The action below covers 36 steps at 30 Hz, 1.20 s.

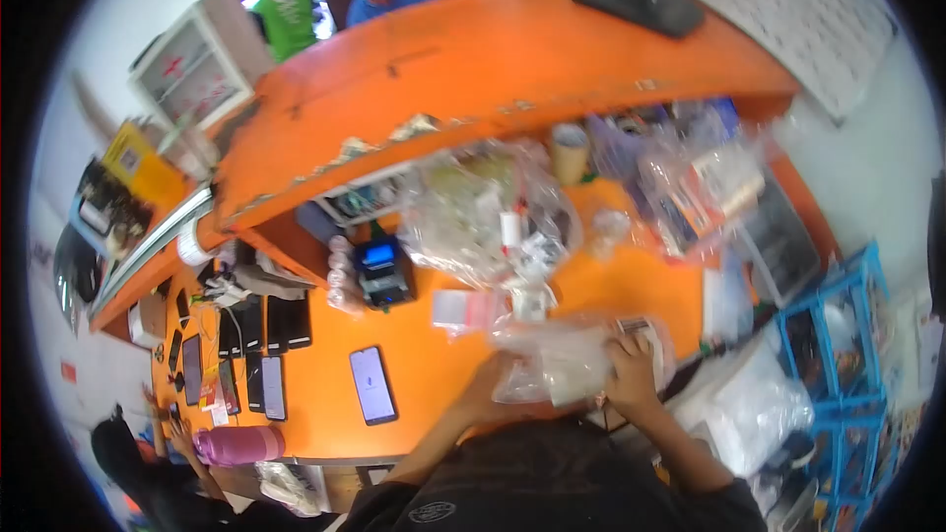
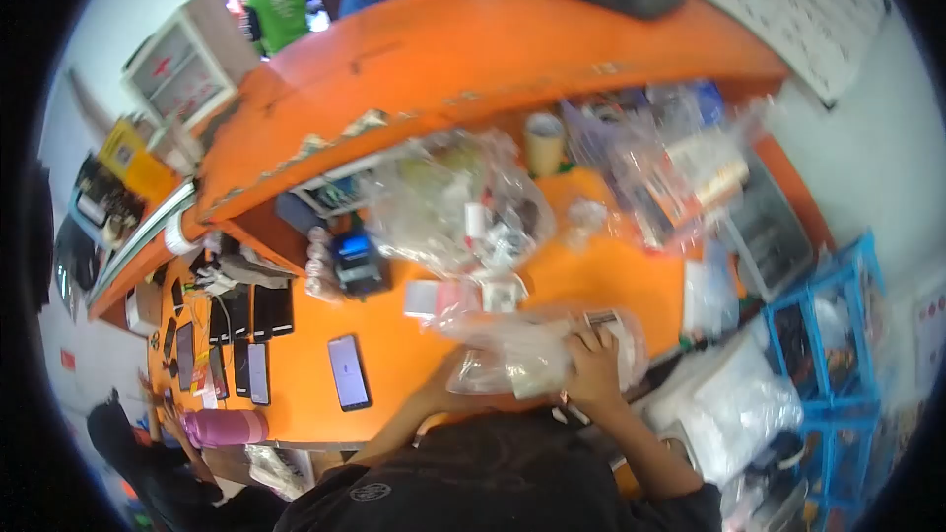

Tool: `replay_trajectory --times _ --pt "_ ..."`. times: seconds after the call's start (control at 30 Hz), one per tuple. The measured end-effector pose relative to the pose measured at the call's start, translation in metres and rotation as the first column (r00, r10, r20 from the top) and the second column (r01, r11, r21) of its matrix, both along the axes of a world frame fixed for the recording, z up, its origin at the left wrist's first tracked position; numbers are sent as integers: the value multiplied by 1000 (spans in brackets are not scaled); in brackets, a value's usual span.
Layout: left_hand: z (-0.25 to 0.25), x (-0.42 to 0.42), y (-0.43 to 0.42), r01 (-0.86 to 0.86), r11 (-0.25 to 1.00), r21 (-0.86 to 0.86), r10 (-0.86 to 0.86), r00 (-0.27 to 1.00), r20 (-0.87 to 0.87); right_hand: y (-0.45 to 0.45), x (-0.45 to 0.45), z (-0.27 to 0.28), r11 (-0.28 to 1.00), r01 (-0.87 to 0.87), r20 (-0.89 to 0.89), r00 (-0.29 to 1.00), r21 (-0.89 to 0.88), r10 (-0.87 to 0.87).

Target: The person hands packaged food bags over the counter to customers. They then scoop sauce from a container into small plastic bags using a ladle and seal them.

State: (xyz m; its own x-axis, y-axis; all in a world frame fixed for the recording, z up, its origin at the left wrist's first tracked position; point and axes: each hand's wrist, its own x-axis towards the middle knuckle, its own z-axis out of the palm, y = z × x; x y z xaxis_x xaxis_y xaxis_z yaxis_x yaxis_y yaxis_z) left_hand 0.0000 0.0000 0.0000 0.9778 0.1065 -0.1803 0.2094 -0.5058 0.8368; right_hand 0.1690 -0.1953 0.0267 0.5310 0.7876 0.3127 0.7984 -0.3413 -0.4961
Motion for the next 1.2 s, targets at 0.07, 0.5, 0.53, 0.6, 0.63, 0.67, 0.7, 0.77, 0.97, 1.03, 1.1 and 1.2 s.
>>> replay_trajectory --times 0.07,0.5,0.53,0.6,0.63,0.67,0.7,0.77,0.97,1.03,1.1,1.2 --pt "-13 28 -21 -28 999 -32 29 998 50 -1 18 -17 974 44 -280 960 221 20" --pt "120 -17 10 -313 903 -296 430 628 648 142 -28 266 534 -677 219 700 506 679" --pt "141 -17 15 -439 856 -271 465 427 776 163 -32 280 485 -720 287 663 496 691" --pt "167 -21 33 -747 642 -171 356 93 930 204 -37 305 457 -800 436 596 388 674" --pt "169 -29 42 -860 490 -141 390 72 918 225 -39 315 455 -815 480 580 359 659" --pt "178 -32 50 -905 404 -130 355 24 935 245 -41 323 453 -828 521 560 331 644" --pt "189 -32 60 -942 313 -124 313 -21 950 261 -45 330 487 -800 464 600 351 652" --pt "202 -30 74 -968 212 -136 314 -65 947 293 -45 340 509 -776 411 629 371 660" --pt "230 -15 113 -998 -39 -52 275 -61 959 318 -46 345 685 -686 45 713 245 699" --pt "243 -10 127 -997 -72 -5 271 -24 962 315 -36 334 568 -701 286 703 430 651" --pt "247 -1 149 -993 -109 50 336 10 942 293 -20 328 542 -718 407 695 437 592" --pt "247 19 202 -965 -228 126 274 61 960 234 1 327 592 -730 408 683 343 606"
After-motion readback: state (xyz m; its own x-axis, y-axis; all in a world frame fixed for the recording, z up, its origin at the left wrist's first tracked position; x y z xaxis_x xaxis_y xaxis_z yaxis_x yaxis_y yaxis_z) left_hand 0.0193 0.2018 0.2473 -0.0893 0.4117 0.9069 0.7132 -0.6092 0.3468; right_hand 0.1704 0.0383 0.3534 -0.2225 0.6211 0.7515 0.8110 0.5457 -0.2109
